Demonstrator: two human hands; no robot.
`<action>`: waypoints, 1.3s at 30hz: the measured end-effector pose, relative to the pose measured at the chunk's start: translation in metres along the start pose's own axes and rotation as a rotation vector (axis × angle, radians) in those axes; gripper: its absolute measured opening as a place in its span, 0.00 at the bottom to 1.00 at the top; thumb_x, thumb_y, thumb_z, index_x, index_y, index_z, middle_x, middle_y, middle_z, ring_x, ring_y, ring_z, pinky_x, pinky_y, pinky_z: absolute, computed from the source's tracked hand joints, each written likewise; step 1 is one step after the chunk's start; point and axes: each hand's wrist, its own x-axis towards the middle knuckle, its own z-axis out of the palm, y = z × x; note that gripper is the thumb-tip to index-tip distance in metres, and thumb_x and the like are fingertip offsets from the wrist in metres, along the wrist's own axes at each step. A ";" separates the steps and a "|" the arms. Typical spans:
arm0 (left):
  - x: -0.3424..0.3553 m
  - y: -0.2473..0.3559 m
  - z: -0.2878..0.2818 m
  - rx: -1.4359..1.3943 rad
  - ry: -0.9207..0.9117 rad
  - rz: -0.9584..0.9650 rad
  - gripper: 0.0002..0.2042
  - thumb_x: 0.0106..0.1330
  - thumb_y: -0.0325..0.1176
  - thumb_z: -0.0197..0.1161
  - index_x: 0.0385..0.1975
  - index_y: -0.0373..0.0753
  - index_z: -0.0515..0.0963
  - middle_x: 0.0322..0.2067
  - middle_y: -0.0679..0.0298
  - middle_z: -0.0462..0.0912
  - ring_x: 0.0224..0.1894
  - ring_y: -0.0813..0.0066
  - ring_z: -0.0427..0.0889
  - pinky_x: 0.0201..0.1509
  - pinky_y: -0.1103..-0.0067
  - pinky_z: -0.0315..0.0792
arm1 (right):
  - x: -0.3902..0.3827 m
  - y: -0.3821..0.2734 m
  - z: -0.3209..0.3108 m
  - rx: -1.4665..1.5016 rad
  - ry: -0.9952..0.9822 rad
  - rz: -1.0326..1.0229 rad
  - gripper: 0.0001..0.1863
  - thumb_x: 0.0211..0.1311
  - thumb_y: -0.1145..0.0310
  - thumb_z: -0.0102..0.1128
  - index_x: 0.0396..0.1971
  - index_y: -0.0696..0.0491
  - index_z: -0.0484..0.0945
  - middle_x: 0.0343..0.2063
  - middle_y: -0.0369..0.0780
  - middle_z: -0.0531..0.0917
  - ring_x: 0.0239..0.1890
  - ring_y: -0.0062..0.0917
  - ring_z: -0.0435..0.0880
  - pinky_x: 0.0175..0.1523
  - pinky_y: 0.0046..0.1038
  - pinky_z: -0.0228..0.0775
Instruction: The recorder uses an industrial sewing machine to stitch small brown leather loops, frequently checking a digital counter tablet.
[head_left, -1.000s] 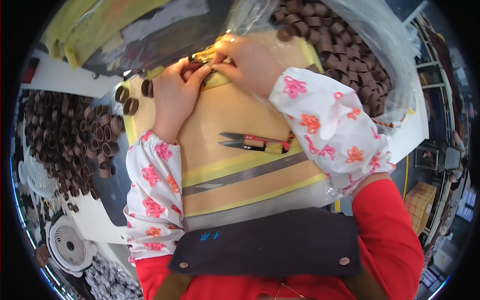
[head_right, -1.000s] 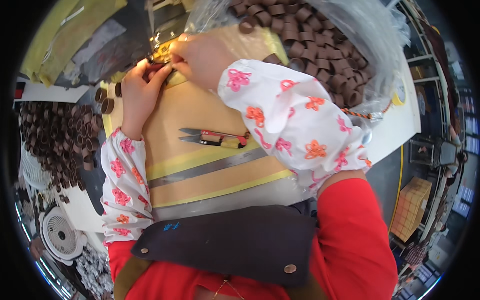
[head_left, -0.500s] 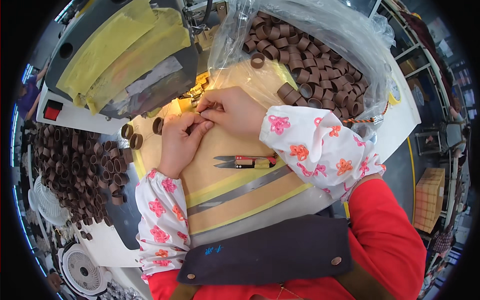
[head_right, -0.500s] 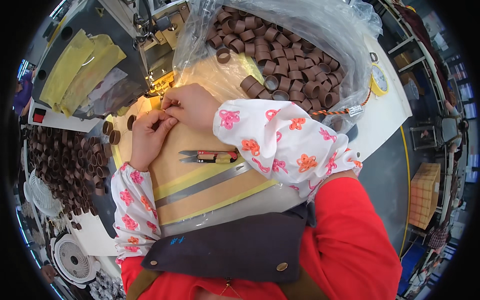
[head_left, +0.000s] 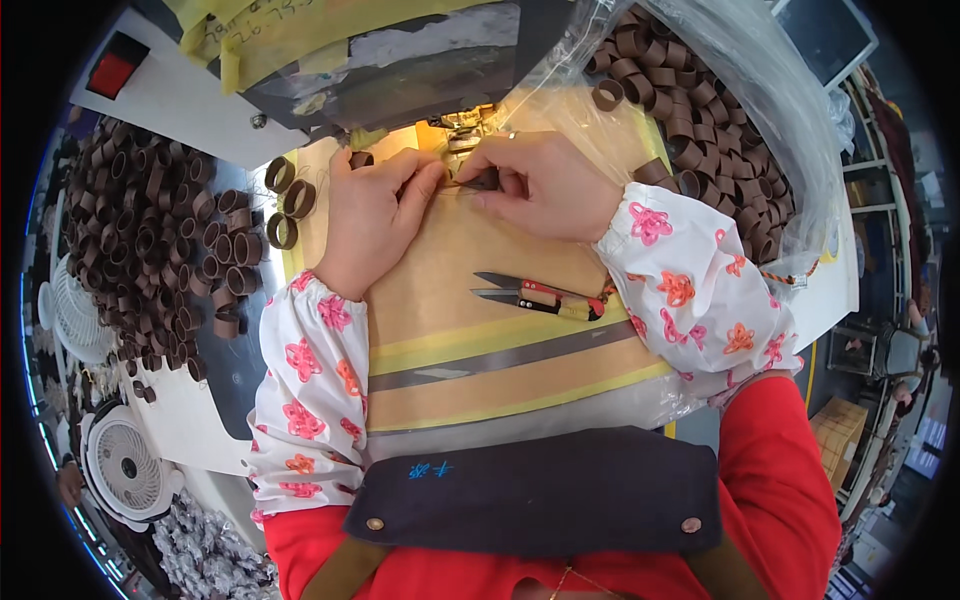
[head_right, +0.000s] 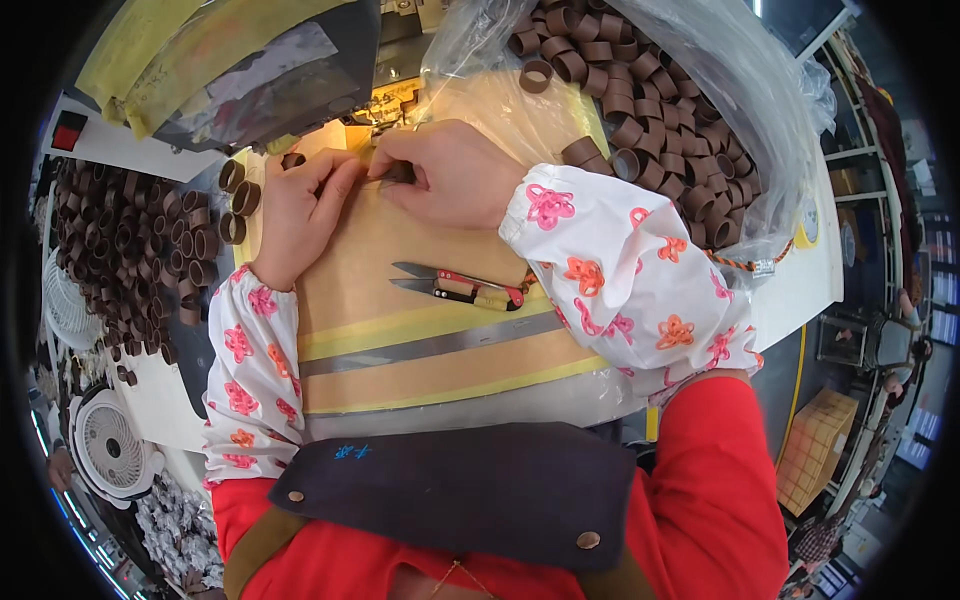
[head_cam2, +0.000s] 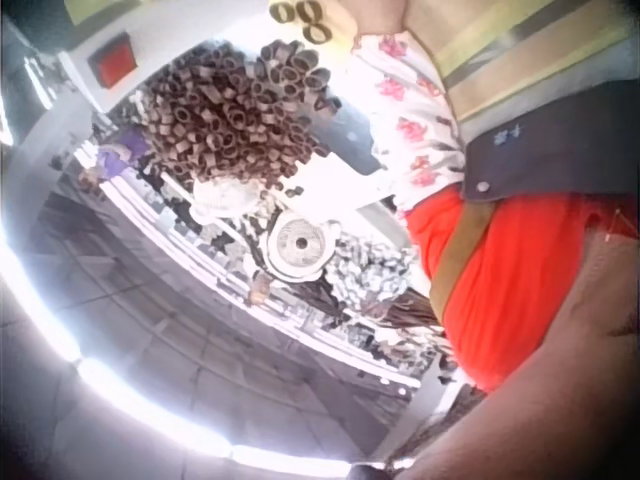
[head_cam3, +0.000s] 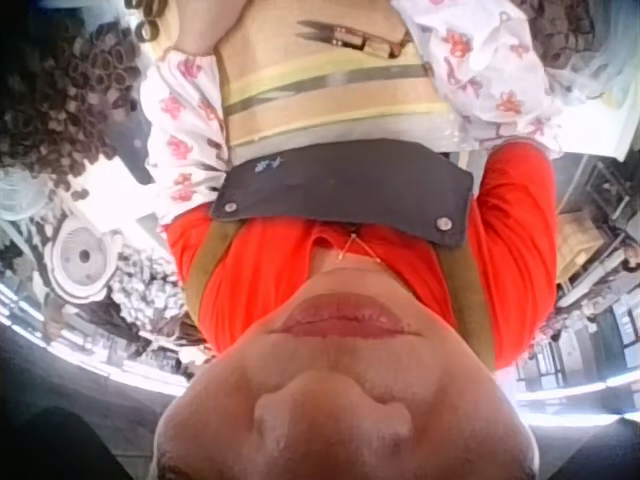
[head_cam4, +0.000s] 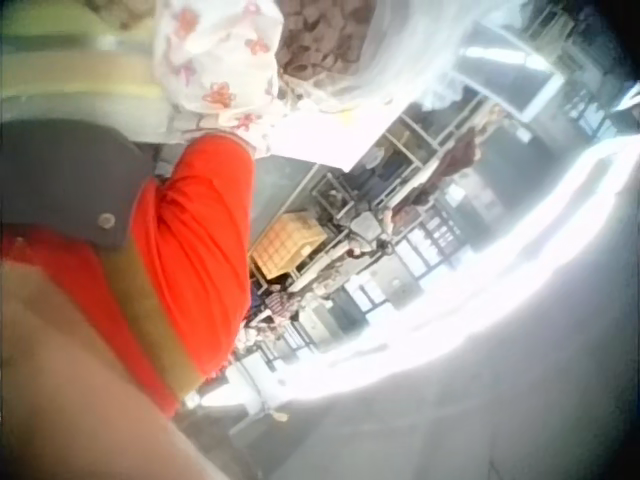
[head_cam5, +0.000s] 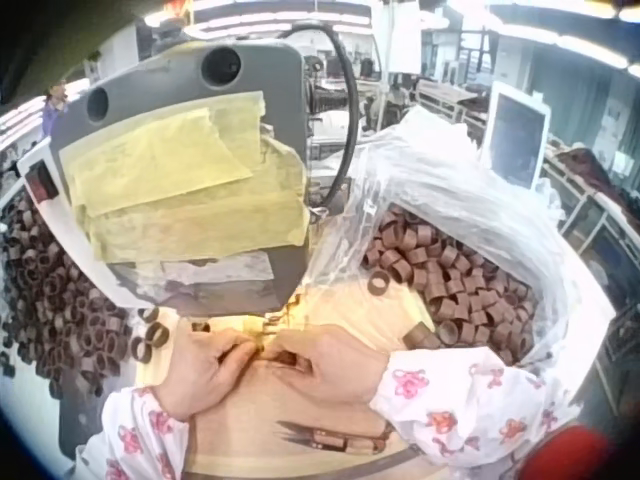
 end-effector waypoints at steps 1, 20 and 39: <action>-0.002 0.001 0.001 -0.066 0.036 -0.005 0.08 0.59 0.38 0.56 0.31 0.43 0.79 0.12 0.66 0.74 0.15 0.70 0.70 0.37 0.75 0.55 | 0.001 0.005 0.000 0.006 0.032 -0.008 0.07 0.48 0.74 0.60 0.31 0.55 0.77 0.15 0.35 0.73 0.16 0.17 0.68 0.23 0.20 0.61; 0.016 0.004 0.019 -0.098 0.084 -0.262 0.10 0.53 0.35 0.64 0.28 0.34 0.78 0.07 0.69 0.62 0.12 0.86 0.59 0.17 0.82 0.55 | 0.018 0.029 0.008 -0.156 0.324 -0.071 0.05 0.47 0.74 0.60 0.25 0.58 0.78 0.16 0.42 0.74 0.18 0.26 0.72 0.25 0.25 0.62; 0.016 -0.003 0.019 -0.106 0.085 -0.250 0.09 0.51 0.37 0.63 0.24 0.37 0.78 0.11 0.66 0.73 0.13 0.73 0.72 0.18 0.79 0.63 | 0.021 0.021 0.004 -0.386 0.253 0.003 0.06 0.45 0.68 0.60 0.19 0.54 0.74 0.20 0.38 0.76 0.27 0.34 0.77 0.32 0.33 0.67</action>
